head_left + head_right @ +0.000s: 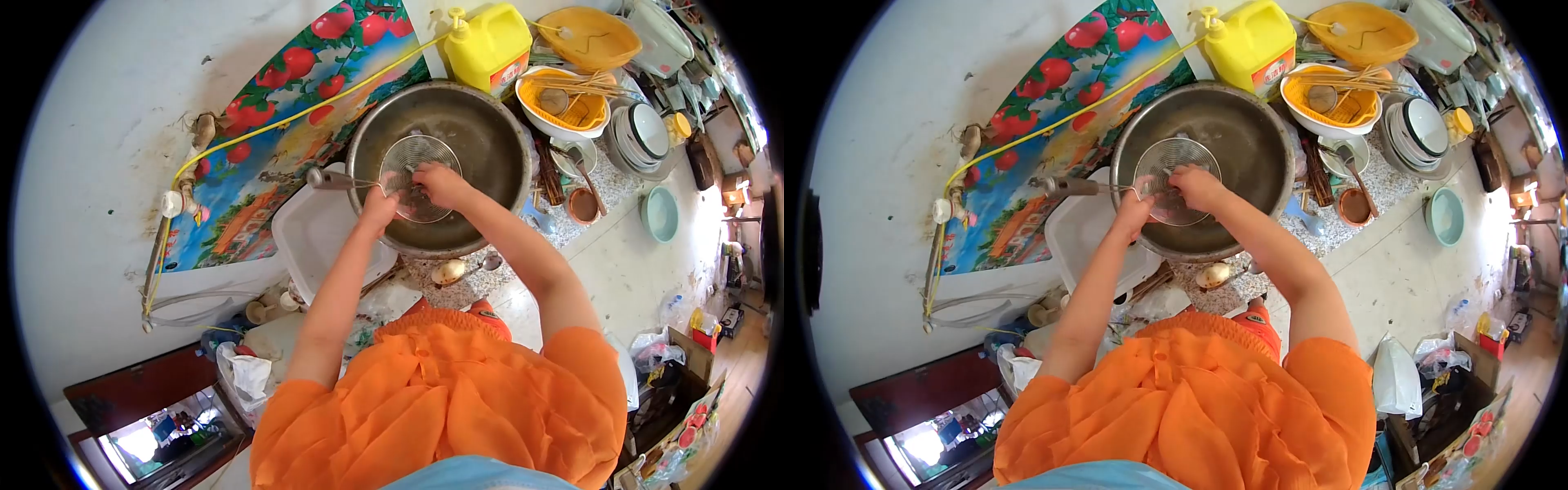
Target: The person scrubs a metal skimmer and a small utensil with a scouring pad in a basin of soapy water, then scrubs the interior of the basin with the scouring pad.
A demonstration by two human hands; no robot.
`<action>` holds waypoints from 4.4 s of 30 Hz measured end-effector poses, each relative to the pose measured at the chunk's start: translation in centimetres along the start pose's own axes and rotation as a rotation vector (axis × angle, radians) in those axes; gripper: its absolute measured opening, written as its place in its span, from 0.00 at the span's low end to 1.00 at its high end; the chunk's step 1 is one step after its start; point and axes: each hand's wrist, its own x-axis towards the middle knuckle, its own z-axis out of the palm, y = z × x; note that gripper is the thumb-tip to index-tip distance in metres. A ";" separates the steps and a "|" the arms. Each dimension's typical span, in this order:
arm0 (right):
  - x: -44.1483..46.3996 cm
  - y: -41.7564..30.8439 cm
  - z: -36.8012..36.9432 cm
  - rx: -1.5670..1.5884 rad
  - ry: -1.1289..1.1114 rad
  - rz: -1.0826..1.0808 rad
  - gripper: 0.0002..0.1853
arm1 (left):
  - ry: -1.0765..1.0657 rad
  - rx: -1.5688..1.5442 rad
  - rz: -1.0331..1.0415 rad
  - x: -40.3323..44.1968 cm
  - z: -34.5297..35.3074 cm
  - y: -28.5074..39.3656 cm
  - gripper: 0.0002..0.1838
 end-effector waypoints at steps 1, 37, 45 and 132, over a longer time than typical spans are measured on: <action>0.3 0.1 -0.5 -0.069 0.002 -0.167 0.10 | -0.003 -0.006 0.013 -0.3 0.3 0.0 0.24; 0.7 1.8 3.4 -0.064 0.255 0.428 0.12 | 0.271 0.015 0.119 1.4 -2.5 -0.9 0.23; -2.5 7.9 9.5 -0.665 0.267 0.680 0.17 | 0.330 0.016 0.087 0.1 -4.5 -1.9 0.23; 19.0 11.0 -24.2 -0.182 -0.022 0.549 0.27 | -0.140 -0.895 -0.076 18.0 13.2 16.3 0.18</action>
